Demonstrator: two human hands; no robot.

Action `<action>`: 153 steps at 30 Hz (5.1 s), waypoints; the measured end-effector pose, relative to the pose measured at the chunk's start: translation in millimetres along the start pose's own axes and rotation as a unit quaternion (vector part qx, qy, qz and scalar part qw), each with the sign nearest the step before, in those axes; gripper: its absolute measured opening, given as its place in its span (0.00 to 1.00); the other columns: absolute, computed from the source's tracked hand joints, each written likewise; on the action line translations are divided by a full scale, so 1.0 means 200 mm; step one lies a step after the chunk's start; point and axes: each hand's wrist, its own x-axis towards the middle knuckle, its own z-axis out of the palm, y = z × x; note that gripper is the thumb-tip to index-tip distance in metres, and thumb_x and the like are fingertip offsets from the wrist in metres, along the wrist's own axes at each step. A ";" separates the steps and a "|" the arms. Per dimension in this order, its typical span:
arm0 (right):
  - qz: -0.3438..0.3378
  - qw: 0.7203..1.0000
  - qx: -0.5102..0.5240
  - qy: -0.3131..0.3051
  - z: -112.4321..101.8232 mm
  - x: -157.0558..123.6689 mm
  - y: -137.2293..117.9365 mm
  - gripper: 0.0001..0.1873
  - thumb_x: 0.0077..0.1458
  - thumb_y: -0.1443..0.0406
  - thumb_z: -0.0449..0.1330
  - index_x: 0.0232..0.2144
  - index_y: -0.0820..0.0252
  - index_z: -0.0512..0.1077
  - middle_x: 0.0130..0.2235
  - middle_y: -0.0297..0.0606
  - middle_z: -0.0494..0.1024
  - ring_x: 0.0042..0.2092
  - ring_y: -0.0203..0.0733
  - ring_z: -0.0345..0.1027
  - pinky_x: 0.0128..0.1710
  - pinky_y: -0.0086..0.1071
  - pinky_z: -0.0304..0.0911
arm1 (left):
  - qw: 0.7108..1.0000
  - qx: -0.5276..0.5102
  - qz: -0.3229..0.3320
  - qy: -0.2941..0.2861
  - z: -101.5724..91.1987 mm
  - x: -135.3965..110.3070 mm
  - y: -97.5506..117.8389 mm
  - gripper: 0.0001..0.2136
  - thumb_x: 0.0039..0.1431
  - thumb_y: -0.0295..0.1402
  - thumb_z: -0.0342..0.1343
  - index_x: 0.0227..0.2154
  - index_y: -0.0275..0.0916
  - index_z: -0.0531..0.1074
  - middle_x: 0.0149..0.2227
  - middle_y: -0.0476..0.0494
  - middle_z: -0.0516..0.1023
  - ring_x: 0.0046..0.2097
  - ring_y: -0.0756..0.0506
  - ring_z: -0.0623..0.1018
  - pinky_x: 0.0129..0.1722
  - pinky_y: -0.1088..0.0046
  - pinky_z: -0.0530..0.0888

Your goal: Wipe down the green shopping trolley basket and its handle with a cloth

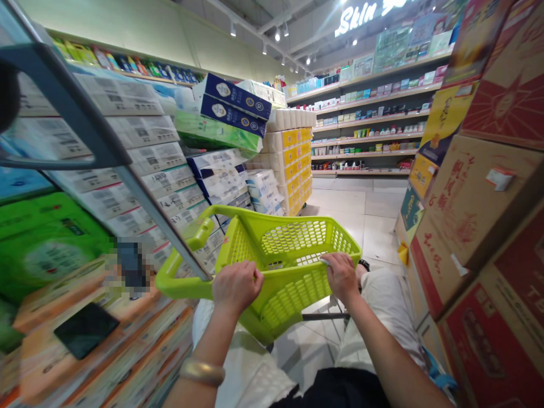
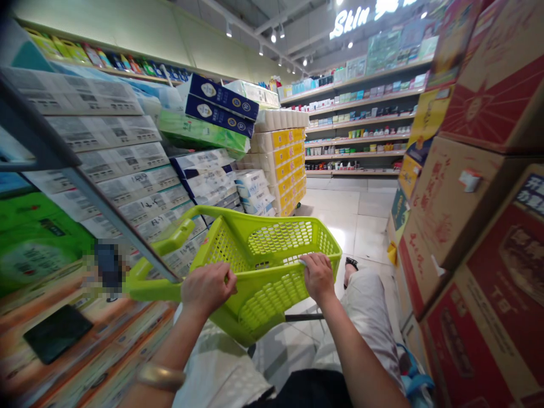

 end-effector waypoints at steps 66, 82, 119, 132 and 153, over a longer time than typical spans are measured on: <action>0.062 0.995 -0.066 0.050 -0.02 -0.06 0.08 0.19 0.52 0.73 0.48 0.42 0.58 0.71 0.42 0.40 0.74 0.48 0.45 0.63 0.55 0.40 0.52 | 0.997 -0.070 0.024 0.003 0.26 -0.11 0.30 0.26 0.50 0.30 0.56 0.55 0.41 0.65 0.46 0.38 0.67 0.53 0.38 0.63 0.61 0.55 0.56; 0.013 0.996 0.077 -0.052 0.15 0.01 -0.51 0.20 0.51 0.75 0.52 0.44 0.53 0.71 0.42 0.37 0.76 0.47 0.44 0.63 0.56 0.39 0.48 | 0.999 -0.050 0.015 0.010 0.22 -0.10 0.30 0.23 0.50 0.27 0.53 0.51 0.41 0.66 0.44 0.39 0.67 0.51 0.38 0.65 0.59 0.55 0.57; 0.061 0.997 -0.010 0.037 0.00 -0.05 -0.05 0.19 0.53 0.75 0.48 0.42 0.57 0.72 0.41 0.40 0.74 0.48 0.45 0.62 0.58 0.44 0.49 | 0.997 -0.074 0.012 0.015 0.26 -0.11 0.30 0.22 0.51 0.28 0.54 0.51 0.40 0.67 0.44 0.38 0.67 0.52 0.38 0.64 0.60 0.54 0.57; -0.040 0.996 0.064 -0.048 0.14 -0.02 -0.43 0.22 0.54 0.74 0.50 0.49 0.54 0.69 0.44 0.37 0.75 0.49 0.43 0.63 0.58 0.39 0.49 | 0.997 -0.066 0.020 0.020 0.24 -0.11 0.28 0.22 0.51 0.27 0.52 0.52 0.42 0.66 0.44 0.39 0.68 0.52 0.38 0.65 0.59 0.54 0.58; 0.011 0.997 0.078 -0.010 0.19 -0.01 -0.52 0.19 0.53 0.74 0.51 0.45 0.56 0.71 0.42 0.39 0.74 0.47 0.44 0.61 0.58 0.41 0.48 | 0.997 -0.067 0.013 0.027 0.24 -0.10 0.30 0.21 0.51 0.28 0.53 0.50 0.41 0.67 0.44 0.40 0.67 0.51 0.39 0.65 0.59 0.56 0.57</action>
